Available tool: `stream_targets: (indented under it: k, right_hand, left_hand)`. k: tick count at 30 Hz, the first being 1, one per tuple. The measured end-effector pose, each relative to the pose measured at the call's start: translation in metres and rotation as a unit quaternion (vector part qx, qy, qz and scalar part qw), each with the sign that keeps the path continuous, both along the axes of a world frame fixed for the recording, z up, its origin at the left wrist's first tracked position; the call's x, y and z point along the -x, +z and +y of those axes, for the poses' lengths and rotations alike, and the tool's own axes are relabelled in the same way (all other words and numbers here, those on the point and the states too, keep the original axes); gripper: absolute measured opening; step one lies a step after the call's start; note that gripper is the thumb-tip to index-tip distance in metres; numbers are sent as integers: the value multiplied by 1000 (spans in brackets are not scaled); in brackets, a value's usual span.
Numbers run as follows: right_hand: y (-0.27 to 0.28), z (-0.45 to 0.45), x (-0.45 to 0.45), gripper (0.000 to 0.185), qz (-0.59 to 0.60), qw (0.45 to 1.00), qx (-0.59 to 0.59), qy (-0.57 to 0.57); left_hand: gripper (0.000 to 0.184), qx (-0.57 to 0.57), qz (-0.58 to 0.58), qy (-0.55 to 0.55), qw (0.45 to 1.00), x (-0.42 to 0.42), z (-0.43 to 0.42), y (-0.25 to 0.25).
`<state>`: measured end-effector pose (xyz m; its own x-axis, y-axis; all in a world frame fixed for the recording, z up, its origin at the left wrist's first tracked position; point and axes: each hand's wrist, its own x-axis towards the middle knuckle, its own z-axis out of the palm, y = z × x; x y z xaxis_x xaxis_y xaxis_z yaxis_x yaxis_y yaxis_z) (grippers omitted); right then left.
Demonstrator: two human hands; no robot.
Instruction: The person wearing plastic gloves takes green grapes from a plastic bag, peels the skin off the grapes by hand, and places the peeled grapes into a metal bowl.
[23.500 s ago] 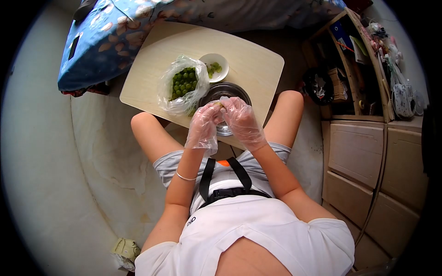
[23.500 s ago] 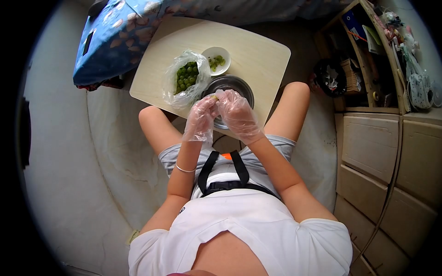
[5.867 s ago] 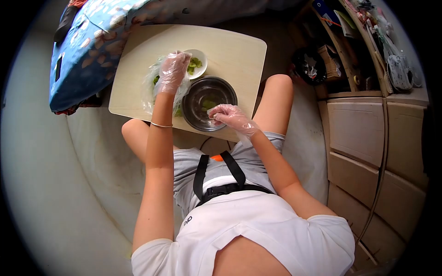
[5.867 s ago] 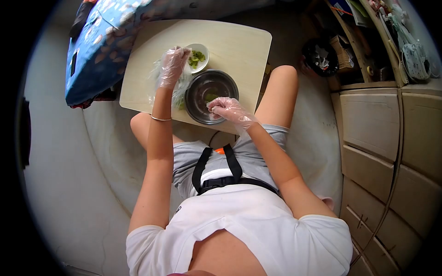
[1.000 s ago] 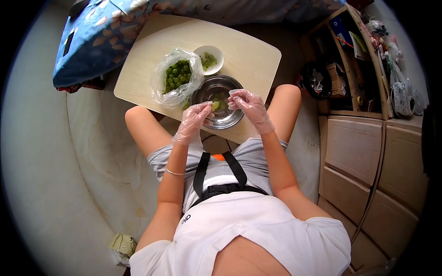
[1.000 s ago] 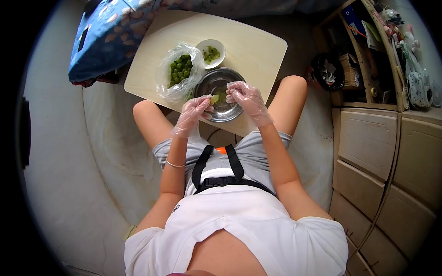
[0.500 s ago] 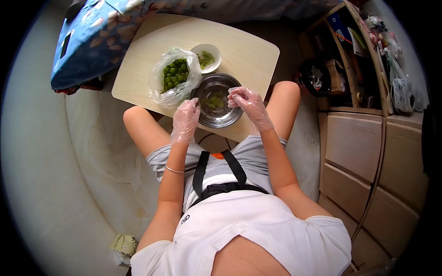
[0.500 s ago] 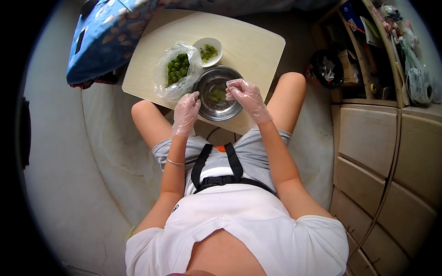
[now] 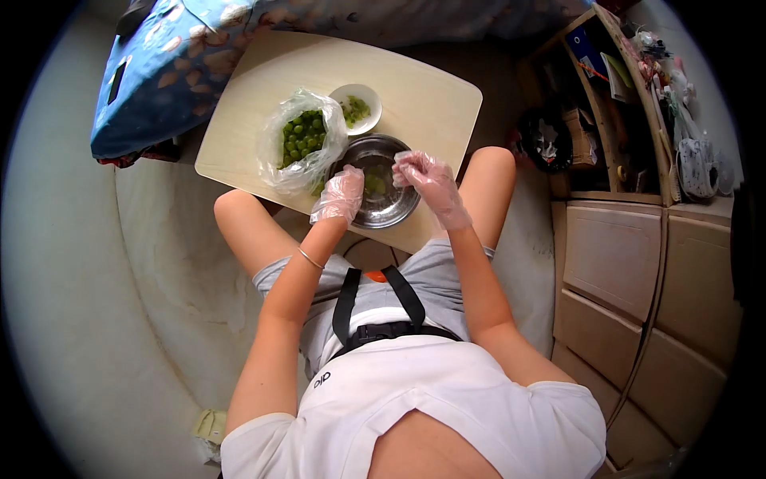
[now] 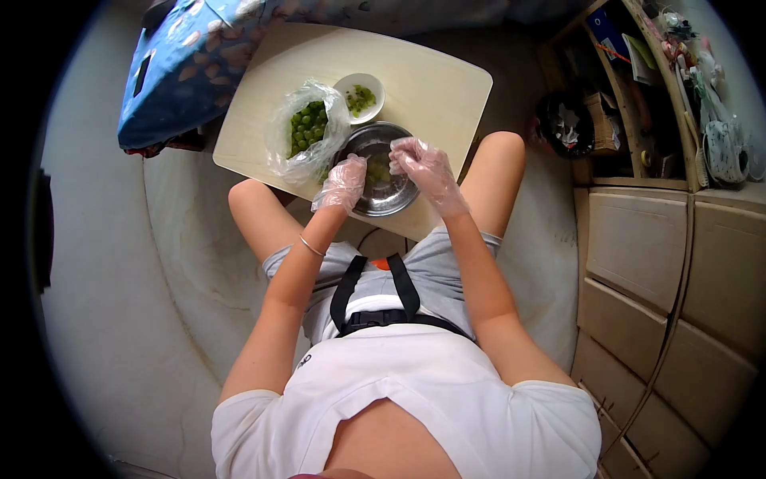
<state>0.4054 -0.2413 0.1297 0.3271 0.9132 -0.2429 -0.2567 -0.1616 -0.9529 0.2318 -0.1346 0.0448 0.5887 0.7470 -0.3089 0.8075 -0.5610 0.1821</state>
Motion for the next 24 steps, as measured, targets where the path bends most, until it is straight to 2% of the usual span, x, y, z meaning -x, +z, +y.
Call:
stream_targets:
  k: [3, 4, 5, 6, 7, 8, 9, 10, 11, 13, 15, 17, 19, 20, 22, 23, 24]
  right_hand:
    - [32, 29, -1, 13, -25, 999, -15, -23]
    - [42, 43, -4, 13, -131, 991, -30, 0]
    - [48, 56, -5, 13, -236, 970, -45, 23]
    - [51, 68, -4, 13, -235, 971, -46, 25]
    - [54, 79, -2, 13, -249, 964, -97, 1]
    - [54, 92, -2, 13, -262, 954, -148, -23]
    - [48, 105, -4, 13, -261, 954, -149, -19]
    - [33, 119, -5, 14, -385, 911, -146, 14]
    - [15, 132, -4, 14, -501, 852, -141, 47]
    - [-20, 145, 0, 15, -480, 858, -166, 83]
    - [-35, 154, 5, 14, -537, 822, -188, 20]
    - [-45, 154, 9, 12, -556, 817, -154, 21]
    - [-44, 151, 6, 13, -621, 778, -75, 59]
    - [-43, 150, 6, 13, -623, 777, -75, 58]
    - [-47, 147, 6, 13, -523, 844, -116, 14]
    - [-50, 146, 7, 13, -524, 844, -115, 14]
    - [-51, 145, 9, 14, -479, 873, -96, 8]
  left_hand:
    - [17, -7, -56, -31, 998, 5, 0, 5]
    - [17, -8, -55, -28, 998, 9, 2, 5]
    - [18, -16, -108, -45, 993, 15, 5, 6]
    - [19, -25, -160, -62, 985, 19, 7, 7]
    - [19, -26, -159, -60, 985, 19, 8, 27]
    - [17, 195, -215, 85, 953, 20, 10, 49]
    - [18, 402, -256, 224, 850, 22, 10, 67]
    - [25, 488, -318, 234, 779, 34, 13, 70]
    - [25, 486, -319, 240, 778, 39, 11, 69]
    - [24, 581, -469, 246, 618, 52, 10, 70]
    - [26, 558, -476, 251, 632, 55, 8, 74]
    - [27, 555, -468, 270, 632, 60, 3, 82]
    - [27, 559, -488, 253, 621, 61, 2, 76]
    - [28, 560, -488, 250, 622, 62, 2, 74]
    - [29, 561, -487, 247, 622, 62, 1, 82]
    - [28, 557, -486, 248, 626, 60, 0, 86]
    - [28, 553, -485, 248, 630, 58, -1, 88]
